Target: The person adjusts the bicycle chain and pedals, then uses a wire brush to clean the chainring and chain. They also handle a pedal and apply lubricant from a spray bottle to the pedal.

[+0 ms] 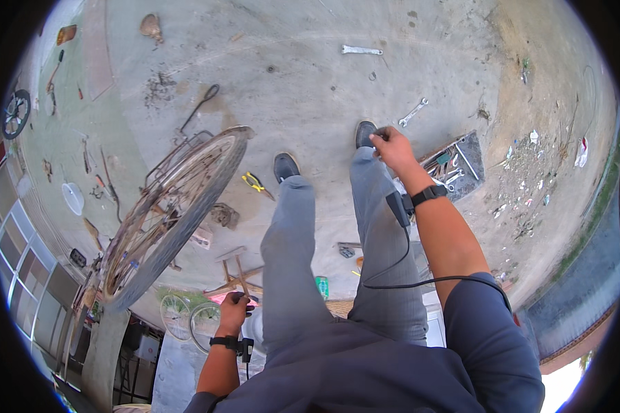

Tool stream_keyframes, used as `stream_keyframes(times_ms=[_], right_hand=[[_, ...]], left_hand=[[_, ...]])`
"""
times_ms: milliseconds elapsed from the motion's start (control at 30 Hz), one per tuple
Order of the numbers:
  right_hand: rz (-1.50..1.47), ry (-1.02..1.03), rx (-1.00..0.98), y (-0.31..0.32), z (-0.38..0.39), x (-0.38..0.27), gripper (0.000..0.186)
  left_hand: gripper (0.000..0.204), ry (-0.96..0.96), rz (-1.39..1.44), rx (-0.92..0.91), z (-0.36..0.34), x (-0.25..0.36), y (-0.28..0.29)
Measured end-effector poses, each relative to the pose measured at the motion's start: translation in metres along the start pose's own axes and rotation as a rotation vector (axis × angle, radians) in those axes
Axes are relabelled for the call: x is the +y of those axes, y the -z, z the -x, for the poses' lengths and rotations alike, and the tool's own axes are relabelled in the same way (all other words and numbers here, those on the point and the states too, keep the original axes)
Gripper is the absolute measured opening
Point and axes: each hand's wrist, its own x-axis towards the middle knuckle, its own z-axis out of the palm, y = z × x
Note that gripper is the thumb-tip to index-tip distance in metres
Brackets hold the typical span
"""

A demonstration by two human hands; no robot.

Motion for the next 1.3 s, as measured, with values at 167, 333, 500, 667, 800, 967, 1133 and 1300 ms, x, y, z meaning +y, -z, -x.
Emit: stream_keyframes(times_ms=[167,333,500,667,800,967,1133,1300], right_hand=[[0.242,0.073,0.045,-0.039,-0.093,0.014,0.032],[0.383,0.123,0.136,-0.082,-0.172,0.025,0.029],[0.441,0.125,0.165,-0.107,-0.222,0.033,0.032],[0.514,0.189,0.184,-0.128,-0.256,0.032,0.034],[0.620,0.225,0.215,-0.141,-0.273,0.032,0.032],[0.569,0.305,0.163,-0.131,-0.273,0.033,0.029],[0.068,0.293,-0.029,-0.088,-0.211,-0.002,0.026],[-0.290,0.329,-0.231,-0.022,-0.068,-0.081,0.022]], left_hand=[[0.023,0.043,-0.126,0.055,-0.049,-0.004,-0.014],[0.026,0.081,0.103,0.031,-0.088,-0.011,-0.022],[0.030,0.186,0.696,-0.123,-0.106,-0.011,-0.028],[0.031,0.188,0.542,-0.067,-0.123,-0.008,-0.032],[0.032,0.177,0.478,-0.040,-0.131,-0.009,-0.028],[0.033,0.122,0.434,-0.022,-0.136,-0.017,-0.025],[0.034,-0.028,0.268,0.051,-0.130,0.011,-0.029],[0.032,-0.195,0.100,0.074,-0.059,0.099,-0.046]])
